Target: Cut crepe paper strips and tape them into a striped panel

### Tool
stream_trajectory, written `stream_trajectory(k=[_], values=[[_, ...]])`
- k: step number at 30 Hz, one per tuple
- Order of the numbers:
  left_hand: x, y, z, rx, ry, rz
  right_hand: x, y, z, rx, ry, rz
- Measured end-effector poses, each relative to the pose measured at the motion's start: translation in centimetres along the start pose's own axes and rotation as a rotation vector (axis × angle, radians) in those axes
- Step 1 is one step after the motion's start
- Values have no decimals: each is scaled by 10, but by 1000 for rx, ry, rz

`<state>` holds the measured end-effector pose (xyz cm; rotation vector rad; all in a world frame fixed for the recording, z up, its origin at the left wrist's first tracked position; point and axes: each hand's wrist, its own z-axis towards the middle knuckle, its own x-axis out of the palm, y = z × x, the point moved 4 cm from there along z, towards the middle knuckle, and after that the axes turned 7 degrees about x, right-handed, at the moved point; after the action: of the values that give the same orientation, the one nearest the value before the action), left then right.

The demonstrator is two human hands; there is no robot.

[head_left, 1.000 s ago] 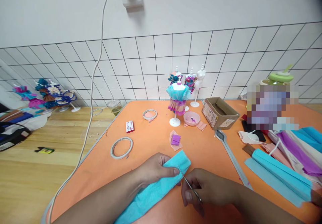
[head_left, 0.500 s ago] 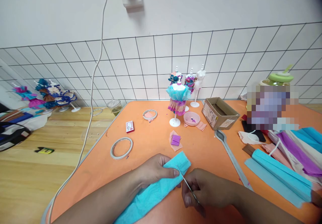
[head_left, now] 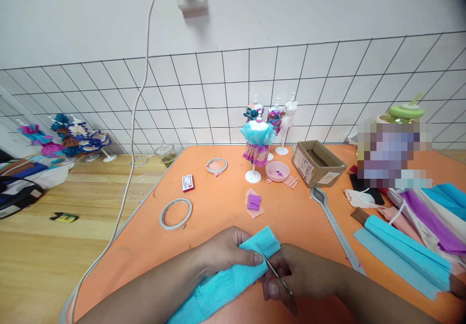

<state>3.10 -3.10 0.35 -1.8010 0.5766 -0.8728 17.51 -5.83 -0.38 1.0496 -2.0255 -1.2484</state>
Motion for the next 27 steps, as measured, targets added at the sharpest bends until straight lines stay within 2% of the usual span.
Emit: stream_trajectory(k=[5, 11, 18, 22, 27], values=[[-6, 1, 0, -7, -49, -2, -1, 4, 2, 12, -25, -21], [-15, 0, 0, -23, -139, 5, -5, -1, 2, 26, -50, -28], [-12, -4, 2, 69, -105, 297, -7, -1, 0, -3, -82, -55], [-12, -8, 2, 117, -98, 324, -6, -4, 5, 22, -93, -29], [-14, -7, 2, 111, -93, 393, -4, -4, 4, 39, -96, -31]])
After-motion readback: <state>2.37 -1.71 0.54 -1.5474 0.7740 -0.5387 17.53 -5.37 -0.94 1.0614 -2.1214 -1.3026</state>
